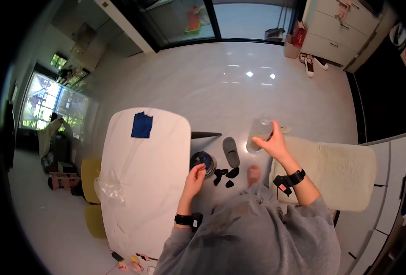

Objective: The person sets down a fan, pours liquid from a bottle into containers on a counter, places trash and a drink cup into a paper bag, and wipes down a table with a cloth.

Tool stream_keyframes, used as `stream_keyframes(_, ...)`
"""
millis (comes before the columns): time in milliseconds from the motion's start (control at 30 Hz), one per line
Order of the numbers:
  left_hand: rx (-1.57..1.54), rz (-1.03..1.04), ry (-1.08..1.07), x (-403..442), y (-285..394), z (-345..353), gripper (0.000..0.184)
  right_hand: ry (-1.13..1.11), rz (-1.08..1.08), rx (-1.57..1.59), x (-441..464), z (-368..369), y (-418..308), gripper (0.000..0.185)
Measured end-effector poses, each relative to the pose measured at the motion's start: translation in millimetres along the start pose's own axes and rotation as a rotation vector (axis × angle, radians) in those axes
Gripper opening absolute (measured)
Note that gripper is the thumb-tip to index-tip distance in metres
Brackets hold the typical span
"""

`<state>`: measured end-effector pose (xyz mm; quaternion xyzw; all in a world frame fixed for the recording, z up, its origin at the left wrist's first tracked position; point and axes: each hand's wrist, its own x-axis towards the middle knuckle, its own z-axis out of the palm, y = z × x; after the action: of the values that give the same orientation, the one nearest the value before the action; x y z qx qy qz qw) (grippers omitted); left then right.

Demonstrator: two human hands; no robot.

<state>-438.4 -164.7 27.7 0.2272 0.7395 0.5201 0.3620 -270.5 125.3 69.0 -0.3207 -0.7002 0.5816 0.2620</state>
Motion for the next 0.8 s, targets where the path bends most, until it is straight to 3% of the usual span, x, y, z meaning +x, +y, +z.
stream_keyframes(133, 0.133, 0.125, -0.109, 60, 50, 45, 0.032, -0.066, 0.004, -0.022, 32, -23, -11, 0.068)
stream_keyframes(267, 0.212, 0.232, -0.209, 105, 108, 80, 0.036, -0.094, 0.053, 0.181, 56, -36, -25, 0.067)
stream_keyframes(467, 0.264, 0.454, -0.363, 181, 155, 108, 0.061, -0.113, 0.079, 0.395, 105, -26, -23, 0.07)
stream_keyframes(567, 0.104, 0.316, -0.518, 225, 164, 111, 0.075, -0.208, 0.049, 0.373, 147, -17, -20, 0.072)
stream_keyframes(667, 0.173, 0.274, -0.535, 286, 153, 103, 0.083, -0.291, 0.02, 0.352, 204, -1, -24, 0.072)
stream_keyframes(733, 0.193, 0.365, -0.481, 328, 176, 87, 0.084, -0.395, -0.022, 0.22, 259, 10, -29, 0.069)
stream_keyframes(800, 0.038, 0.345, -0.442, 375, 202, 65, 0.084, -0.387, -0.071, 0.144, 320, 26, -43, 0.065)
